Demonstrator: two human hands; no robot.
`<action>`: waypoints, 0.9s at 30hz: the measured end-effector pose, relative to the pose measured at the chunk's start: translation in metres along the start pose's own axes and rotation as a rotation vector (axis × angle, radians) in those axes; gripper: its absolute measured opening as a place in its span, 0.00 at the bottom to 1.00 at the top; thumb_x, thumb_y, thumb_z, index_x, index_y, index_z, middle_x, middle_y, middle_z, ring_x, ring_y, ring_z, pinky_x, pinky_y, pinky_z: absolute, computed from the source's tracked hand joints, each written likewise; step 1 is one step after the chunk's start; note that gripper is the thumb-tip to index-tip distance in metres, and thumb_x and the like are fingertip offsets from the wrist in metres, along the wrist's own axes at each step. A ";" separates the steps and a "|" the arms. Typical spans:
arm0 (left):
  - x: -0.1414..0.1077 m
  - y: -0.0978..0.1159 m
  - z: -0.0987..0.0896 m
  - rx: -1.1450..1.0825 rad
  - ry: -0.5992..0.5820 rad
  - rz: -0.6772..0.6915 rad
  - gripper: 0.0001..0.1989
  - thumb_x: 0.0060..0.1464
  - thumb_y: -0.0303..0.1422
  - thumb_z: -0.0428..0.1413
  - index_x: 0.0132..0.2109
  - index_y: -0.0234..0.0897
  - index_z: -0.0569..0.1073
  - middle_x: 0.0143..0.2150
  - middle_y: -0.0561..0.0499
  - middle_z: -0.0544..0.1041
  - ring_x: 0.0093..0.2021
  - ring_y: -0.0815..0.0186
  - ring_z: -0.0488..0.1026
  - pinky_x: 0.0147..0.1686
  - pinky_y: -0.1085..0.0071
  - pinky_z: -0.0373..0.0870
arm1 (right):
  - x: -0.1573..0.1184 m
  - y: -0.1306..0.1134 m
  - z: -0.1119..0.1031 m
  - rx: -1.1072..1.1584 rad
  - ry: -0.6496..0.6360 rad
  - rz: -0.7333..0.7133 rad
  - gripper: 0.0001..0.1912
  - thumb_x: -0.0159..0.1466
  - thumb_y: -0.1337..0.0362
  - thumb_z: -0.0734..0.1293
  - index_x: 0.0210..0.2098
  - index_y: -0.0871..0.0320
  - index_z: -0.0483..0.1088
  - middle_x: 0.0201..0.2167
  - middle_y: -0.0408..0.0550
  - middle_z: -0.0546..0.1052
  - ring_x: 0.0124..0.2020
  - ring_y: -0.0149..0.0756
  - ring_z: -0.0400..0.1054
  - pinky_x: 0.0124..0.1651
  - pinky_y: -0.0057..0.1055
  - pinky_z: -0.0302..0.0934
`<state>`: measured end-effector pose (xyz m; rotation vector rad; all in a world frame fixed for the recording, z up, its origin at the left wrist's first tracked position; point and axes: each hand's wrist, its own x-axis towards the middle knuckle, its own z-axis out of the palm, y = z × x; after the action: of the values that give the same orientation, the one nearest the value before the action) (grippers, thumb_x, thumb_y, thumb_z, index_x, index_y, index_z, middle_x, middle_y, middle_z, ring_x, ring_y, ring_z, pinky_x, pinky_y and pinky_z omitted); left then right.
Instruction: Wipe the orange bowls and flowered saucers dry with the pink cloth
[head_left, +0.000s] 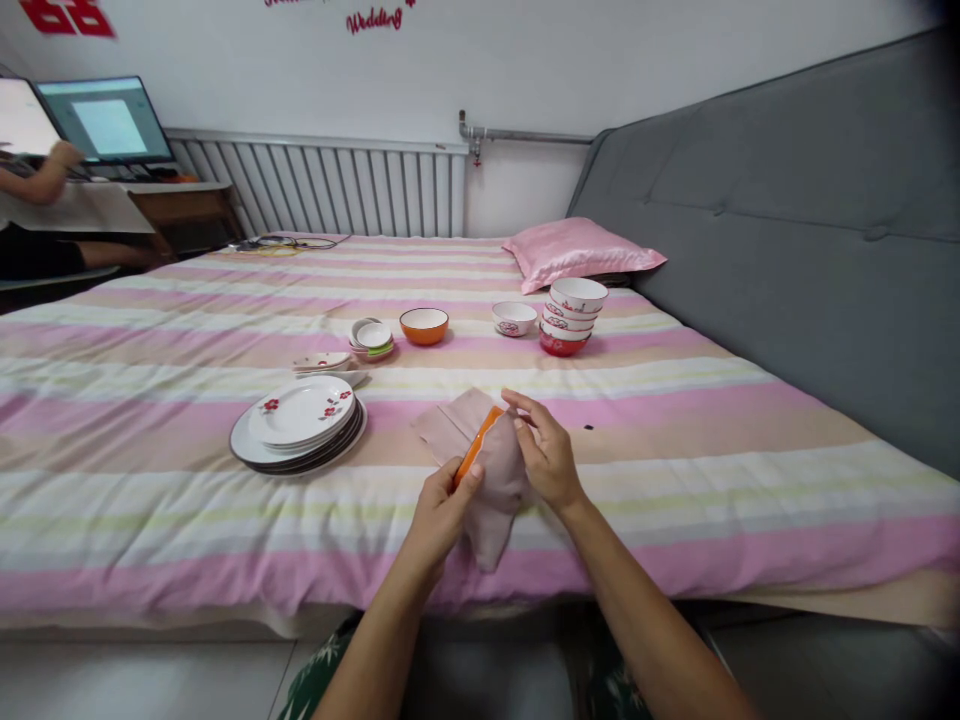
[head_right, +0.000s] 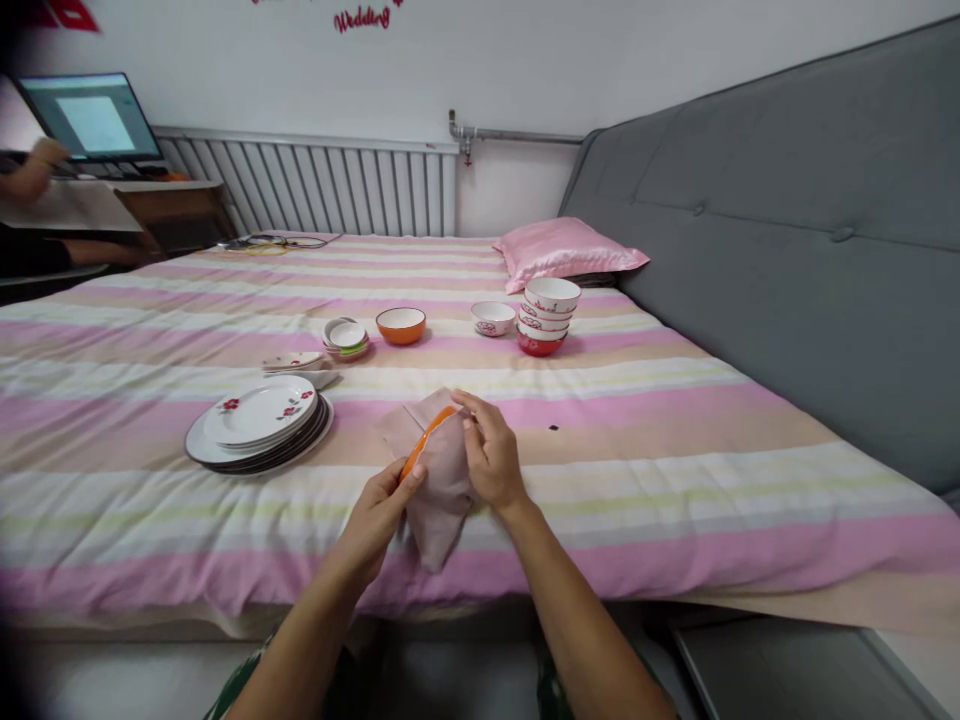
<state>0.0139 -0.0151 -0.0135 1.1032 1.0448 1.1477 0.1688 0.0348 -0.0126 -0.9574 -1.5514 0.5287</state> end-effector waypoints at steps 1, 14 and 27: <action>0.000 0.000 -0.001 0.009 -0.005 0.000 0.17 0.50 0.46 0.58 0.32 0.35 0.70 0.29 0.52 0.68 0.33 0.66 0.64 0.39 0.70 0.63 | 0.005 0.003 -0.004 -0.027 -0.027 0.023 0.17 0.65 0.65 0.58 0.51 0.54 0.68 0.54 0.50 0.72 0.57 0.38 0.64 0.58 0.40 0.60; -0.004 0.008 -0.004 0.210 -0.156 0.078 0.18 0.54 0.47 0.54 0.31 0.35 0.71 0.27 0.54 0.64 0.30 0.68 0.59 0.30 0.74 0.55 | 0.023 -0.007 -0.026 -0.248 0.008 -0.037 0.08 0.63 0.63 0.60 0.33 0.57 0.70 0.32 0.47 0.73 0.34 0.35 0.67 0.38 0.32 0.61; -0.004 0.011 0.001 0.050 -0.046 0.053 0.17 0.53 0.46 0.56 0.29 0.35 0.70 0.27 0.54 0.67 0.31 0.67 0.60 0.32 0.74 0.58 | 0.001 -0.012 0.005 -0.285 0.105 0.096 0.22 0.67 0.54 0.57 0.55 0.58 0.63 0.52 0.56 0.73 0.51 0.43 0.68 0.52 0.44 0.63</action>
<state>0.0125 -0.0187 -0.0028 1.1983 1.0183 1.1382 0.1604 0.0294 -0.0035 -1.2621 -1.5158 0.3230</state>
